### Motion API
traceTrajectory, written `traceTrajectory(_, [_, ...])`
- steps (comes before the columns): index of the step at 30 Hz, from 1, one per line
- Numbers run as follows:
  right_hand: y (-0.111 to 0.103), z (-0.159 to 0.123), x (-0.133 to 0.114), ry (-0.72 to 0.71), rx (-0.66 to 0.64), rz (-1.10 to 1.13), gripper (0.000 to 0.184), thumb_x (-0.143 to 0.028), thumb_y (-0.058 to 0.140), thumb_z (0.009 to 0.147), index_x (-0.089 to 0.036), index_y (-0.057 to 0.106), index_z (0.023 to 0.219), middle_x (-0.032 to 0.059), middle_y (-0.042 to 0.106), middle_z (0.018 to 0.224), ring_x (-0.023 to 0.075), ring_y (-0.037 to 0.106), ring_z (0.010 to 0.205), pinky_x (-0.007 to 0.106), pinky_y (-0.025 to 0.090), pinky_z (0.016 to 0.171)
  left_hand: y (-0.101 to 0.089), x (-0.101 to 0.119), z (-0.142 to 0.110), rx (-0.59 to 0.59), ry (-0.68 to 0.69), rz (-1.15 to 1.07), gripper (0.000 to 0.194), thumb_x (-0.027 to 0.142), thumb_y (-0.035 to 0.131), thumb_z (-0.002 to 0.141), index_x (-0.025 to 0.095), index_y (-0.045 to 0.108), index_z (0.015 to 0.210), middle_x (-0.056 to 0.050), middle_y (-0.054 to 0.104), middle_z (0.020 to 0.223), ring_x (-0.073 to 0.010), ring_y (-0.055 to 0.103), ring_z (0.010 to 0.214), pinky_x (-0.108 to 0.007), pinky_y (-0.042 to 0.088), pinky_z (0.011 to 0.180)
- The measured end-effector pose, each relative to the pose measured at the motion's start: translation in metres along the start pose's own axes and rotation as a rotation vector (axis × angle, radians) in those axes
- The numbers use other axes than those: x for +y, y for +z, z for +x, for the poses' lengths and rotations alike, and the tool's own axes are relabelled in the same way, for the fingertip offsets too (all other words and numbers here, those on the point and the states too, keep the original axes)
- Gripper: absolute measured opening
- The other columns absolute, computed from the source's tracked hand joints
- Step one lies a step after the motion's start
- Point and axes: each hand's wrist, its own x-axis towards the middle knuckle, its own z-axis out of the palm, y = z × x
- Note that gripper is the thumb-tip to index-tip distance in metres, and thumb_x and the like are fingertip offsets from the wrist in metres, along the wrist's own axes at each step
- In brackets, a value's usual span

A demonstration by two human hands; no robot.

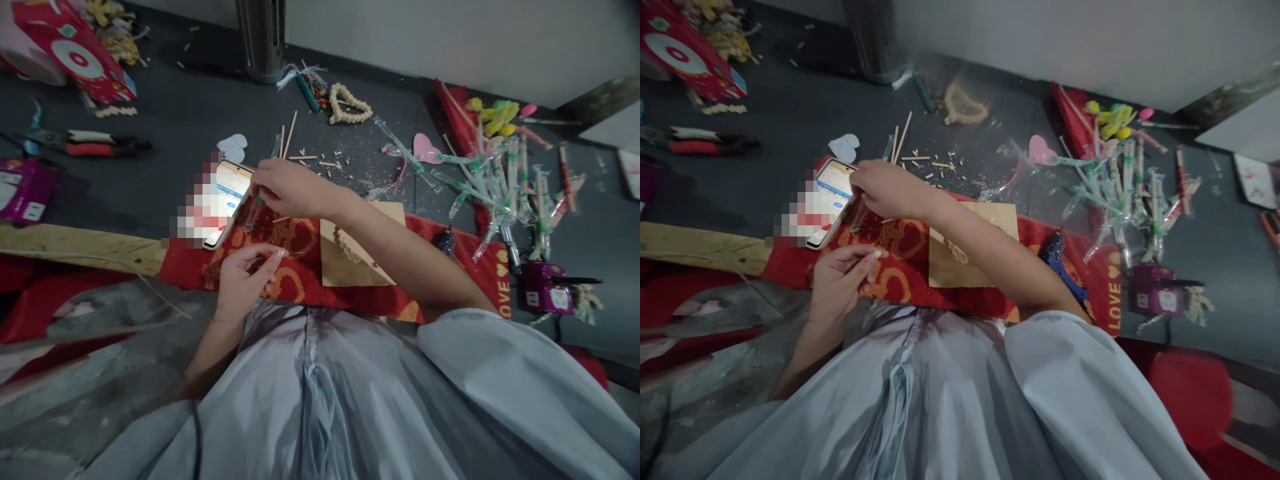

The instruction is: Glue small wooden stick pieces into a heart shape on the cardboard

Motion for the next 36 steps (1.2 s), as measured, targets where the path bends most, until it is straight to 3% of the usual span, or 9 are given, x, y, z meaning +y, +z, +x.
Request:
traceTrajectory(6, [-0.007, -0.044, -0.009, 0.144, 0.050, 0.099, 0.027, -0.015, 0.047, 0.095, -0.012, 0.072, 0.101, 0.0108, 0.073, 0.104, 0.0209, 0.063, 0.096, 0.035, 0.045, 0.087, 0.013, 0.007, 0.007, -0.002, 0.000, -0.081, 0.025, 0.037, 0.081, 0.067, 0.016, 0.071, 0.076, -0.006, 0.076, 0.079, -0.0047, 0.045, 0.040, -0.018, 0.033, 0.033])
traceTrajectory(11, [0.006, -0.084, -0.025, 0.133, 0.301, 0.266, 0.024, -0.015, 0.051, 0.094, -0.015, 0.075, 0.098, 0.0066, 0.075, 0.097, 0.0166, 0.065, 0.089, 0.029, 0.048, 0.083, 0.026, 0.015, 0.015, 0.039, -0.093, -0.208, 0.029, 0.037, 0.083, 0.062, 0.018, 0.065, 0.074, 0.004, 0.055, 0.049, -0.0052, 0.037, 0.034, -0.016, 0.021, 0.030])
traceTrajectory(15, [0.014, -0.103, -0.038, 0.138, 0.445, 0.317, 0.022, -0.020, 0.053, 0.097, -0.015, 0.075, 0.099, 0.0075, 0.075, 0.094, 0.0161, 0.065, 0.085, 0.028, 0.049, 0.080, 0.032, 0.019, 0.017, 0.026, -0.137, -0.265, 0.033, 0.035, 0.086, 0.058, 0.019, 0.059, 0.070, 0.005, 0.053, 0.051, -0.0046, 0.037, 0.036, -0.016, 0.020, 0.030])
traceTrajectory(23, [0.030, -0.108, -0.040, 0.197, 0.471, 0.209, 0.024, -0.021, 0.054, 0.098, -0.017, 0.076, 0.107, 0.0084, 0.073, 0.096, 0.0191, 0.065, 0.091, 0.032, 0.050, 0.084, 0.041, 0.024, 0.011, -0.003, -0.167, -0.237, 0.038, 0.037, 0.090, 0.058, 0.019, 0.060, 0.071, 0.008, 0.046, 0.044, -0.0040, 0.037, 0.035, -0.016, 0.022, 0.030])
traceTrajectory(30, [0.035, -0.112, -0.038, 0.154, 0.438, 0.067, 0.031, -0.016, 0.046, 0.098, -0.015, 0.077, 0.102, 0.0107, 0.072, 0.094, 0.0211, 0.061, 0.091, 0.034, 0.048, 0.084, 0.042, 0.022, 0.014, 0.001, -0.116, -0.182, 0.051, 0.046, 0.097, 0.044, 0.017, 0.063, 0.069, 0.009, 0.047, 0.040, -0.0042, 0.036, 0.033, -0.017, 0.025, 0.029])
traceTrajectory(36, [0.040, -0.111, -0.036, 0.129, 0.489, 0.107, 0.031, -0.015, 0.046, 0.099, -0.018, 0.076, 0.106, 0.0092, 0.072, 0.097, 0.0204, 0.061, 0.094, 0.033, 0.047, 0.086, 0.040, 0.023, 0.013, -0.012, -0.088, -0.142, 0.044, 0.047, 0.093, 0.055, 0.017, 0.065, 0.070, 0.008, 0.044, 0.037, -0.0039, 0.035, 0.032, -0.016, 0.023, 0.029])
